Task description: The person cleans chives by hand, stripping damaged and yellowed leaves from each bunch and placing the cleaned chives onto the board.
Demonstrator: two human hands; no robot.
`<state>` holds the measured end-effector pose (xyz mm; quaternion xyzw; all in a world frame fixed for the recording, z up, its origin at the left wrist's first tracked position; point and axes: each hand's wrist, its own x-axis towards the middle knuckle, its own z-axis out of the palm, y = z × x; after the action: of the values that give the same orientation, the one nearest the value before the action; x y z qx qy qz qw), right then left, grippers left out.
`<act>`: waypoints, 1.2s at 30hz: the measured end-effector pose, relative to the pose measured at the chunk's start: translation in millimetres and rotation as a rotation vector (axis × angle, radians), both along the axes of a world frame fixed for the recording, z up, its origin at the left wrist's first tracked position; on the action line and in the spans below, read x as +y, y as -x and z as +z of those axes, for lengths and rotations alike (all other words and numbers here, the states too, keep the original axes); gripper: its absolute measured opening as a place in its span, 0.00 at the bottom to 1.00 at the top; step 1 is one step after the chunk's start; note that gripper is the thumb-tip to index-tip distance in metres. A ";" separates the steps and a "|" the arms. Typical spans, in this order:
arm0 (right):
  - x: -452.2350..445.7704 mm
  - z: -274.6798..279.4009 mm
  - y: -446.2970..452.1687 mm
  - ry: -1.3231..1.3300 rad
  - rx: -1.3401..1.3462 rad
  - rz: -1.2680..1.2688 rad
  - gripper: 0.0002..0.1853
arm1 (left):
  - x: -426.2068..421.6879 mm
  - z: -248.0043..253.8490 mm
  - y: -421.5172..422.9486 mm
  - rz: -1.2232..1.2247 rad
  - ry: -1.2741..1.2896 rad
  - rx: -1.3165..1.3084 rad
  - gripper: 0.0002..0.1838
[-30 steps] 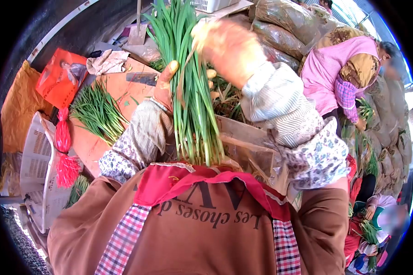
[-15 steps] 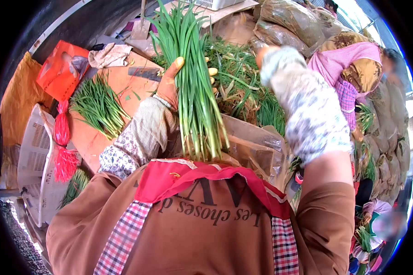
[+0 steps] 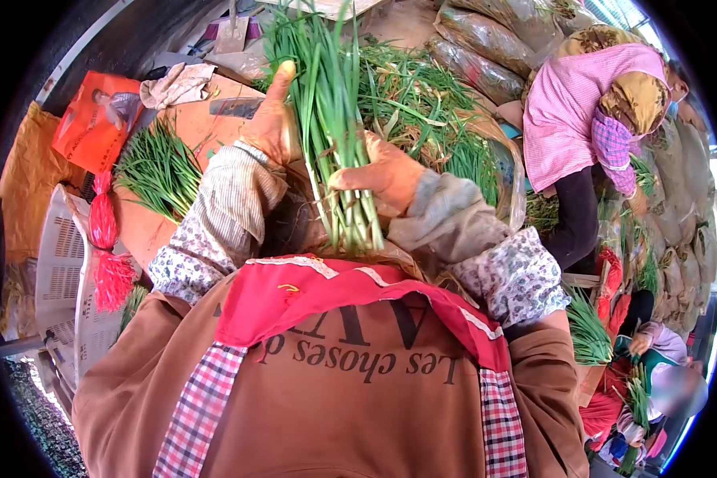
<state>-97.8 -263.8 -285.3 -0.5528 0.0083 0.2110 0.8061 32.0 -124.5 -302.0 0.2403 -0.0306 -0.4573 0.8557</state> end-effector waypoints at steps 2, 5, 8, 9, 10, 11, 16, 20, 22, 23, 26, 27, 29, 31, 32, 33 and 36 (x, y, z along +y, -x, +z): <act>-7.6 16.3 2.1 0.129 -0.053 0.095 0.31 | 5.7 -8.9 -2.1 -0.014 0.004 -0.087 0.28; -10.8 9.7 0.7 0.370 -0.232 0.129 0.31 | 9.6 -23.0 -8.0 -0.117 -0.147 -0.171 0.36; -10.2 16.3 -9.6 0.894 -0.372 0.294 0.27 | 7.2 -30.7 -6.5 -0.238 0.052 -0.193 0.40; -2.9 21.3 -8.1 0.937 -0.390 0.284 0.26 | 2.7 -32.7 -4.8 -0.253 0.167 -0.199 0.41; 4.4 26.4 -6.5 0.980 -0.407 0.274 0.26 | -1.9 -28.1 1.9 -0.243 0.256 -0.242 0.41; 12.5 32.0 -2.1 1.113 -0.396 0.249 0.26 | -2.9 -22.3 5.6 -0.231 0.247 -0.212 0.39; 36.7 76.1 13.9 1.483 -0.355 0.200 0.31 | -1.5 -19.3 6.9 -0.182 0.352 -0.193 0.34; 23.2 97.8 16.6 1.279 -0.249 0.013 0.25 | 0.7 -27.5 -1.3 -0.212 0.443 -0.215 0.35; 9.1 70.8 16.7 0.897 -0.492 -0.125 0.21 | 2.1 -14.8 11.1 -0.178 0.447 -0.161 0.35; 7.2 59.1 13.1 0.899 -0.598 -0.192 0.14 | 0.4 -14.1 11.1 -0.186 0.441 -0.182 0.34; 10.4 52.9 3.3 1.225 -0.813 -0.045 0.13 | -2.8 -14.6 11.8 -0.175 0.405 -0.271 0.37; 5.9 40.7 -2.6 1.295 -0.853 -0.015 0.12 | -3.3 -16.5 13.5 -0.182 0.416 -0.233 0.35; -1.2 38.3 -11.9 1.334 -1.128 -0.055 0.11 | -1.8 -21.2 11.1 -0.206 0.453 -0.173 0.33; 1.8 46.2 -17.9 1.423 -1.313 -0.220 0.09 | 3.8 -27.7 1.4 -0.275 0.468 -0.215 0.33; 1.0 58.0 -11.9 1.396 -1.250 -0.304 0.08 | 3.2 -31.3 0.9 -0.248 0.487 -0.176 0.34; 0.5 58.5 -13.2 1.417 -1.219 -0.340 0.09 | 2.2 -31.4 -0.9 -0.265 0.507 -0.217 0.35; -14.7 62.8 -36.3 1.474 -1.245 -0.489 0.10 | -2.4 -24.6 -3.6 -0.320 0.577 -0.279 0.37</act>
<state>-61.4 -278.6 -222.6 -0.9107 -0.1735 -0.3464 0.1430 35.6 -126.9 -326.6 0.0408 -0.3122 -0.5210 0.7934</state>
